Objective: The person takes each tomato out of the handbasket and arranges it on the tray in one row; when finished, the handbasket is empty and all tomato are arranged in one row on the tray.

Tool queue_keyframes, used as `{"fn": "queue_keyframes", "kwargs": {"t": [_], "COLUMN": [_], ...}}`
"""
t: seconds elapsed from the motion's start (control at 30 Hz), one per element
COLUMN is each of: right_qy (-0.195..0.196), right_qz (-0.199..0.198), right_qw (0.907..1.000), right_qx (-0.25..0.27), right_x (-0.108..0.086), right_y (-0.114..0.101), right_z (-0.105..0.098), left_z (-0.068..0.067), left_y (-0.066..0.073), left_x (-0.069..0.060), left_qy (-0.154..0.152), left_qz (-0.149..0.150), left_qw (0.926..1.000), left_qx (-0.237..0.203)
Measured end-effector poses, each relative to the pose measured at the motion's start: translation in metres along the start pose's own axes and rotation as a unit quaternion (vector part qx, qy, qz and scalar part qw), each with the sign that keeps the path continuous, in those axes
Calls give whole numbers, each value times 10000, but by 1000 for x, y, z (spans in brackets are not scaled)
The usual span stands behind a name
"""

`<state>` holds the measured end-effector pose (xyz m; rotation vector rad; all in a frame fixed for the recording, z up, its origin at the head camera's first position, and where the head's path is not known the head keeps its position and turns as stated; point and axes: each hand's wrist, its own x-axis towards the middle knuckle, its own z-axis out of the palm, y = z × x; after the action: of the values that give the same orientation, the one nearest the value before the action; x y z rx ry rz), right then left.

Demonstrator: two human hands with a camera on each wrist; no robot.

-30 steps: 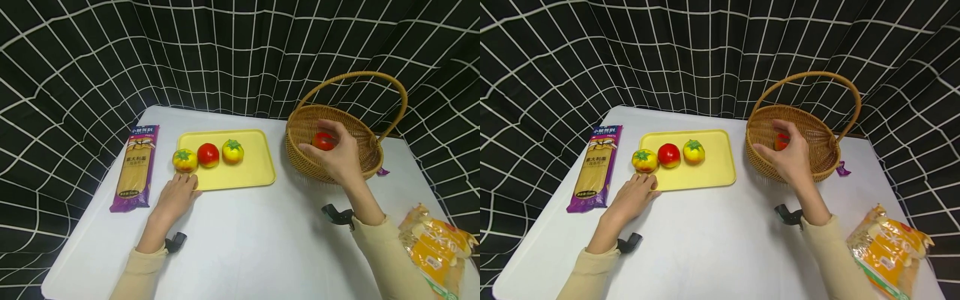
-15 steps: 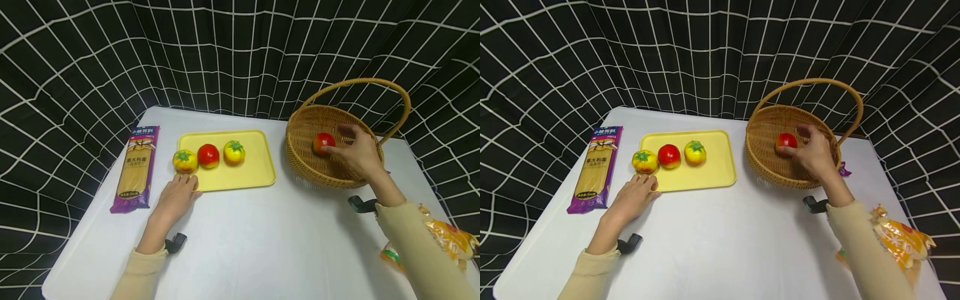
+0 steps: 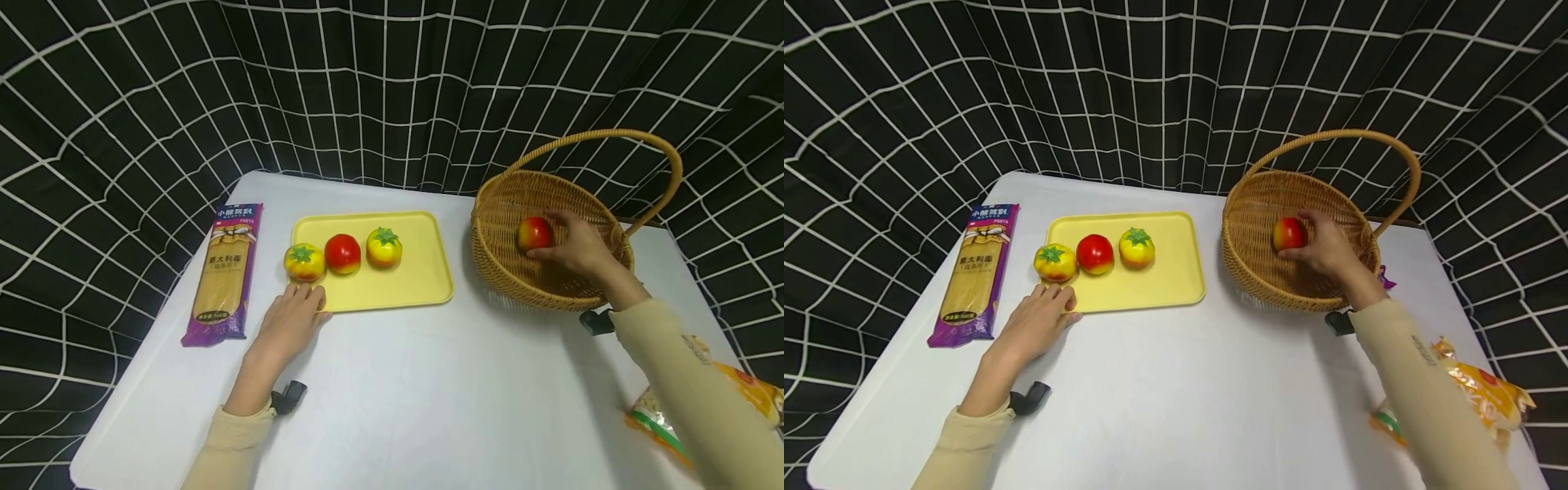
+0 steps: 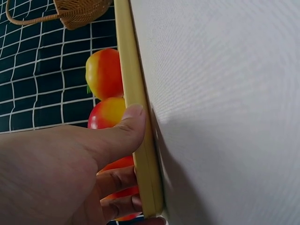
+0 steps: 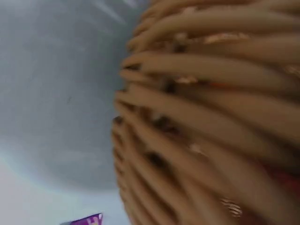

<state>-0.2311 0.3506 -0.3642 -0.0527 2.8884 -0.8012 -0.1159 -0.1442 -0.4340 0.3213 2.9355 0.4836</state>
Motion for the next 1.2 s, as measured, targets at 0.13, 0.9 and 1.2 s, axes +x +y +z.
{"fn": "queue_keyframes", "kwargs": {"t": [0.13, 0.9, 1.2], "right_qy": [-180, 102, 336], "right_qz": [-18, -514, -611], "right_qw": [9998, 9986, 9976], "right_qx": [-42, -41, -37], "right_x": [6, 12, 5], "right_y": [6, 11, 0], "right_z": [0, 15, 17], "left_z": [1, 0, 2], "left_y": [0, 0, 0], "left_x": [0, -1, 0], "left_qy": [49, 15, 6], "left_qz": [11, -19, -22], "left_qw": [10000, 10000, 10000], "left_qx": [-21, -10, -6]}}
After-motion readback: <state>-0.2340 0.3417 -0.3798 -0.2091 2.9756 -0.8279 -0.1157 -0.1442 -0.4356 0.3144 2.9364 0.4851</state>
